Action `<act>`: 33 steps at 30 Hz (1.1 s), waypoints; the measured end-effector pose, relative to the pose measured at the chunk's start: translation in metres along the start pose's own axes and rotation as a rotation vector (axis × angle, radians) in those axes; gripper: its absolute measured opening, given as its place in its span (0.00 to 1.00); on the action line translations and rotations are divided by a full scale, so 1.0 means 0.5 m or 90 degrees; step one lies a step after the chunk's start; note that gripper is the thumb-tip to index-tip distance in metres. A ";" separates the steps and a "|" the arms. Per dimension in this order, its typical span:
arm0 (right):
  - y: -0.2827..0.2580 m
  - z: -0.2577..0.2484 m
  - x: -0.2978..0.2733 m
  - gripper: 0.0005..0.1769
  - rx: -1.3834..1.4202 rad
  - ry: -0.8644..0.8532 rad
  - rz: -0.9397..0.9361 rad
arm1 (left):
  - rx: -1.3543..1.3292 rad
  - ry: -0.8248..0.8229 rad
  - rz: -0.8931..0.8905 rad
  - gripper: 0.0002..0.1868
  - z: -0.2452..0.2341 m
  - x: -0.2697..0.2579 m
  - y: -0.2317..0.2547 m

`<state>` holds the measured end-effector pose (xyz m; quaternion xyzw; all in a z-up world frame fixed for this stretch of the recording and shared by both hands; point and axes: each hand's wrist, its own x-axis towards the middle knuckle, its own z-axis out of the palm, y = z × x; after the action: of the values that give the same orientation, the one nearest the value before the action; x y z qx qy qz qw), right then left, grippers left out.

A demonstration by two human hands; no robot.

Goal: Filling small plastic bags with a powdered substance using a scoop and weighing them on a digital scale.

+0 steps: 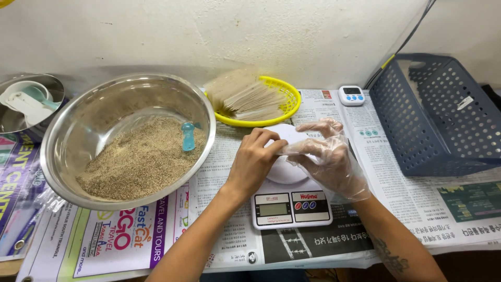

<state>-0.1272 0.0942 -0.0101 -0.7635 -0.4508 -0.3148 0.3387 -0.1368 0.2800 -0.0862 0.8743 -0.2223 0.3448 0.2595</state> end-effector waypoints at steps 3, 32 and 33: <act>0.015 0.001 -0.020 0.05 -0.031 0.003 -0.022 | 0.061 -0.013 0.050 0.14 0.007 -0.010 0.006; 0.033 0.016 -0.057 0.20 -0.084 -0.124 -0.144 | 0.174 -0.021 0.062 0.22 -0.018 -0.010 -0.019; 0.024 0.014 -0.052 0.20 -0.084 -0.128 -0.143 | 0.172 -0.021 0.059 0.22 -0.025 -0.005 -0.013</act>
<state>-0.1257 0.0829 -0.0374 -0.7563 -0.5435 -0.3017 0.2039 -0.1411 0.2930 -0.0821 0.8957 -0.2179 0.3686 0.1197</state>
